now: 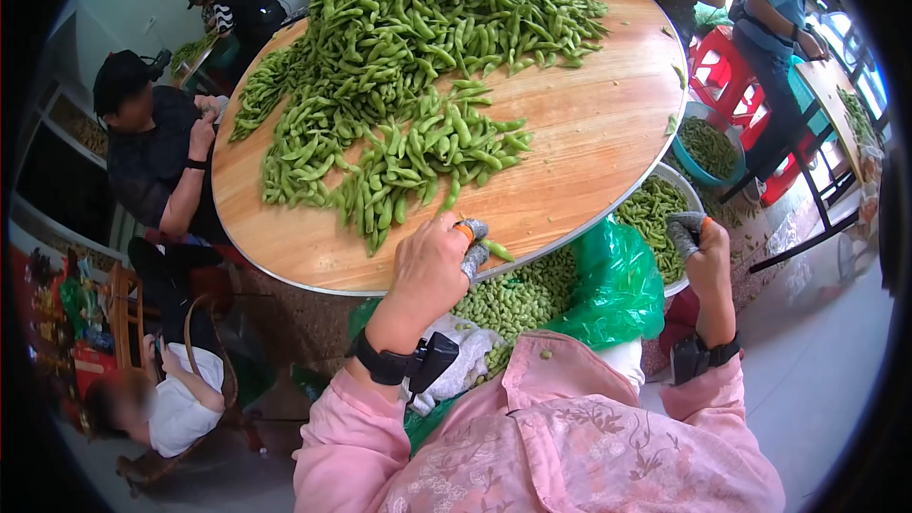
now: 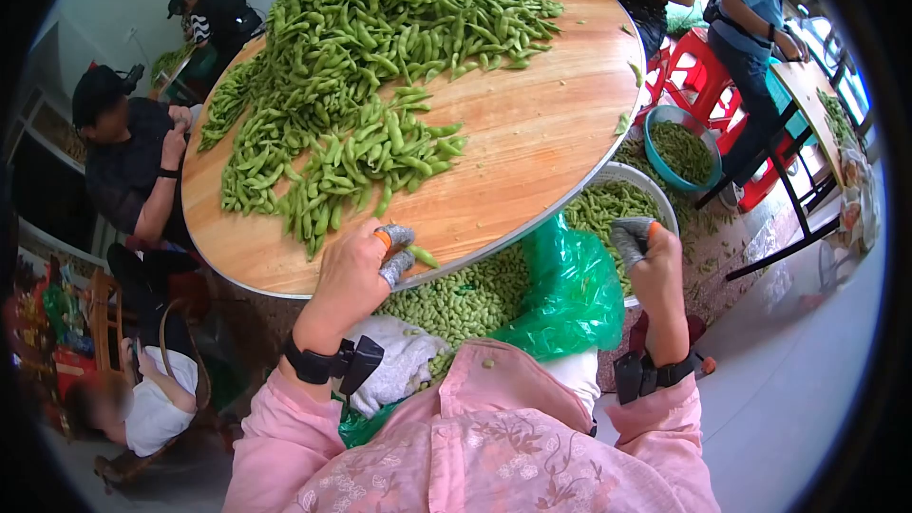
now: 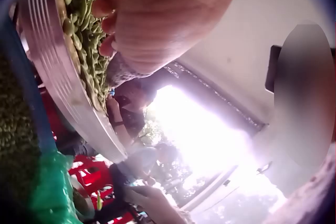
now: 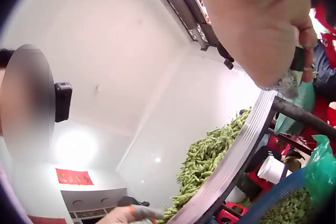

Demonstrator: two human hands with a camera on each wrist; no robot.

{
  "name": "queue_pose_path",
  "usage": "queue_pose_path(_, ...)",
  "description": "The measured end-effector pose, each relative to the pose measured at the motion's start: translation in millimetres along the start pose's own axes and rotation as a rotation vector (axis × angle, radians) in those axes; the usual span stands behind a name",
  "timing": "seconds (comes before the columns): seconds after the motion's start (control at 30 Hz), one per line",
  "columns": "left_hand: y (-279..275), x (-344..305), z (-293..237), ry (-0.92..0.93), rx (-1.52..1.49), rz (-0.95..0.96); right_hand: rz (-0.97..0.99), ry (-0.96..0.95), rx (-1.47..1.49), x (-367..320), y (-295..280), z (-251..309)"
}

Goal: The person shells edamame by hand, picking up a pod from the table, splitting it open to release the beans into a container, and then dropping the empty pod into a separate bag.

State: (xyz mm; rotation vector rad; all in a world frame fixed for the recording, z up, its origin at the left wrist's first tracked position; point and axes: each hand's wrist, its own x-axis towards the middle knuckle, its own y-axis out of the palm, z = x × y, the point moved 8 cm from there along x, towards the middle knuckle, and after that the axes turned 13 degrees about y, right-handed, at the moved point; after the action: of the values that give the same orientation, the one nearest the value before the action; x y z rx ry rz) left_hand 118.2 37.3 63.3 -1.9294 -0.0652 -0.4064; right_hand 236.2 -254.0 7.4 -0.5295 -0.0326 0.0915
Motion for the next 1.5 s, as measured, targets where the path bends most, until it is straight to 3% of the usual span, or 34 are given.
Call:
queue_pose_path(0.03,2,3,1,0.005,-0.001,0.004,0.081,0.043,0.207,-3,9,3)
queue_pose_path(0.1,5,6,-2,0.104,0.128,-0.003,0.193,0.014,0.268,-12,29,22)
queue_pose_path(0.23,1,2,-9,0.037,0.009,-0.062,0.548,0.045,0.481,-37,78,65)
queue_pose_path(0.3,17,-11,0,-0.215,-0.791,-0.115,0.739,0.134,0.618,-52,100,85)
queue_pose_path(0.43,30,-26,-20,-0.282,-1.168,-0.080,0.979,0.151,0.728,-70,124,105)
queue_pose_path(0.5,33,-29,-24,-0.338,-1.204,-0.048,0.996,0.146,0.758,-72,125,107)
queue_pose_path(0.57,30,-28,-29,-0.235,-1.145,-0.019,1.033,0.216,0.779,-74,125,102)
queue_pose_path(0.7,31,-29,-32,-0.277,-1.221,0.002,1.034,0.196,0.714,-76,121,105)
queue_pose_path(1.0,47,-36,-33,-0.365,-1.306,0.026,0.911,0.176,0.698,-73,125,100)
queue_pose_path(1.07,20,-29,-38,-0.129,-0.642,-0.118,0.867,0.164,0.701,-70,124,99)
queue_pose_path(1.1,21,-29,-40,-0.132,-0.642,-0.118,0.870,0.166,0.701,-70,124,99)
queue_pose_path(1.17,6,-24,-66,0.181,0.104,-0.117,0.924,0.154,0.731,-72,124,103)
queue_pose_path(1.2,7,-25,-65,0.181,0.106,-0.118,0.926,0.152,0.732,-73,125,104)
queue_pose_path(1.27,9,-24,-61,0.212,-0.216,-0.203,0.910,0.154,0.784,-73,124,103)
queue_pose_path(1.3,8,-23,-62,0.213,-0.218,-0.202,0.908,0.155,0.783,-73,126,100)
queue_pose_path(1.37,16,-25,-49,0.024,-0.720,-0.174,0.957,0.063,0.839,-74,128,101)
queue_pose_path(1.4,20,-27,-49,0.024,-0.718,-0.175,0.958,0.062,0.840,-74,130,101)
queue_pose_path(1.47,39,-39,-35,-0.200,-1.112,-0.262,0.977,0.007,0.905,-76,129,107)
queue_pose_path(1.5,38,-38,-37,-0.200,-1.111,-0.262,0.977,0.007,0.906,-75,131,105)
